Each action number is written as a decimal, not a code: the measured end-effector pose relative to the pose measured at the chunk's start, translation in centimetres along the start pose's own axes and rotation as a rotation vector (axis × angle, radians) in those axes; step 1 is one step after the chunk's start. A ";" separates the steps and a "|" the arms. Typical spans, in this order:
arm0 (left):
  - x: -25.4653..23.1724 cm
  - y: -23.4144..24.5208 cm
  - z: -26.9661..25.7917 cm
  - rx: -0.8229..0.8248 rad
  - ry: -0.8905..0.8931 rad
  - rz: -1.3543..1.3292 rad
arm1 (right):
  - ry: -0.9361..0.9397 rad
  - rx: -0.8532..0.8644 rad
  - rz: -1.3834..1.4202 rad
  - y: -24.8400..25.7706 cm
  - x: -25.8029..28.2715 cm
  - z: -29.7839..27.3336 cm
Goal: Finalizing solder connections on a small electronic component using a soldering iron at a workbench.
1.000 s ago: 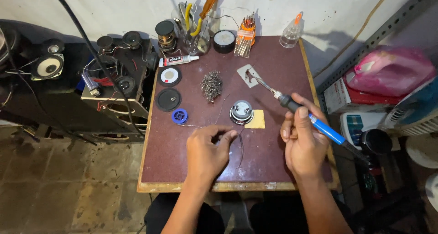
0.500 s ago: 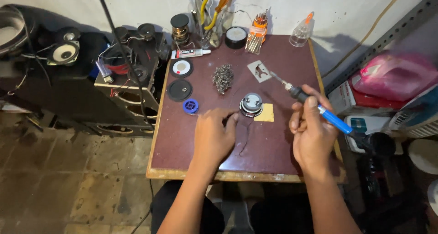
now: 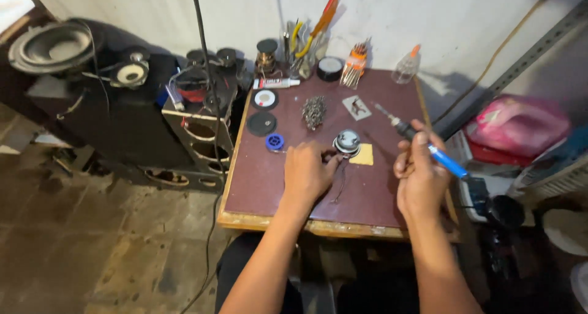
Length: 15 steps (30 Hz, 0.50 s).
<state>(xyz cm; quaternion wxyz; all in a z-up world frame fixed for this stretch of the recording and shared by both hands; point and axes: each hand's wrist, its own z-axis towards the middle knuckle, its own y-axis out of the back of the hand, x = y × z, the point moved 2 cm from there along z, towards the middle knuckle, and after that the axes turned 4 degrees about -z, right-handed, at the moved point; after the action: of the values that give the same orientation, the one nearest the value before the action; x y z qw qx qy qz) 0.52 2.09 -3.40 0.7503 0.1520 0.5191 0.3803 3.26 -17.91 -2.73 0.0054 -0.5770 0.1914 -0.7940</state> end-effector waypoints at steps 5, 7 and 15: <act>0.8 -0.9 0.5 -0.003 -0.005 0.033 | -0.043 0.040 0.006 0.5 -2.5 0.7; 0.7 -0.8 0.3 0.003 0.017 0.030 | -0.092 0.075 0.044 1.0 -3.1 0.8; -0.5 0.0 0.3 0.038 -0.004 0.012 | -0.273 0.171 0.219 1.8 -4.5 2.0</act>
<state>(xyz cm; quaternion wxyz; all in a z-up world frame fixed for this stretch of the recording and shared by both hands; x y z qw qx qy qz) 0.71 1.75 -2.96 0.7461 0.1700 0.5237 0.3745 6.20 -19.17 -6.90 0.1667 -0.6524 0.1825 -0.7165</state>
